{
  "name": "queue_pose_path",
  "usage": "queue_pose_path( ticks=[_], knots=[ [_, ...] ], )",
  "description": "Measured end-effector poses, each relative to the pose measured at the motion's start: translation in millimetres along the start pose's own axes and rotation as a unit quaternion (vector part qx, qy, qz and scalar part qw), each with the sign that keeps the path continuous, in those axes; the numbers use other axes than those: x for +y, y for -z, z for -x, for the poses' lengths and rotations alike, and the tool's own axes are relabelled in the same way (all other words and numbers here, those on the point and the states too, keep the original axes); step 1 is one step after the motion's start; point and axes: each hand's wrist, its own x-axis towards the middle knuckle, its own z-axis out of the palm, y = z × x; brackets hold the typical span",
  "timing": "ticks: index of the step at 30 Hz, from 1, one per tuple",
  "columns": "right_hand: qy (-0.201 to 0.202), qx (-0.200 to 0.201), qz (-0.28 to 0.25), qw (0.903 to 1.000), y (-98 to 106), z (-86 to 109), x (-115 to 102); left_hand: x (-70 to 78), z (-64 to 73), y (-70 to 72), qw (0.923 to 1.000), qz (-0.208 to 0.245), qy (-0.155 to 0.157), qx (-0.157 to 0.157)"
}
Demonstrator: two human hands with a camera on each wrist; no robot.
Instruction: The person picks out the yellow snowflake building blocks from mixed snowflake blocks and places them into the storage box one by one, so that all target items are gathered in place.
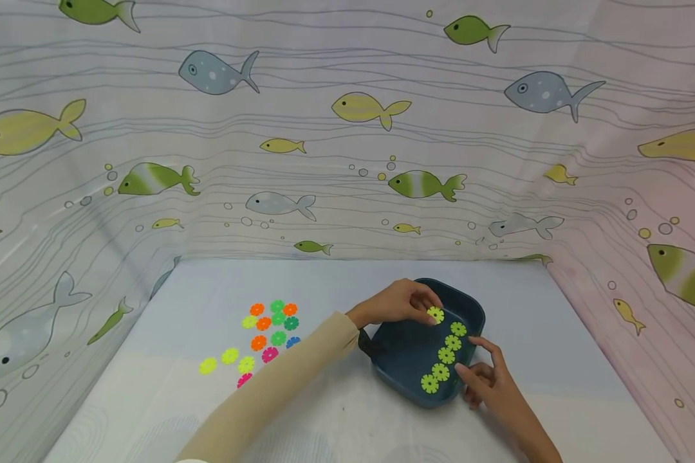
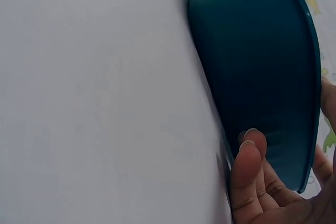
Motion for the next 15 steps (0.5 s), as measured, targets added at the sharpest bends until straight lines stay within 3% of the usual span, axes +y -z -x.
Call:
queue_pose_path(
  ticks=[10, 15],
  knots=[
    [0.005, -0.005, -0.006, 1.0000, 1, 2.0, -1, -1.9, -17.9, -15.7, 0.9976, -0.037, 0.046, 0.036],
    [0.001, -0.006, -0.005, 1.0000, 1, 2.8, -1, -0.6, -24.8, -18.4, 0.9952, -0.034, 0.072, 0.058]
  ],
)
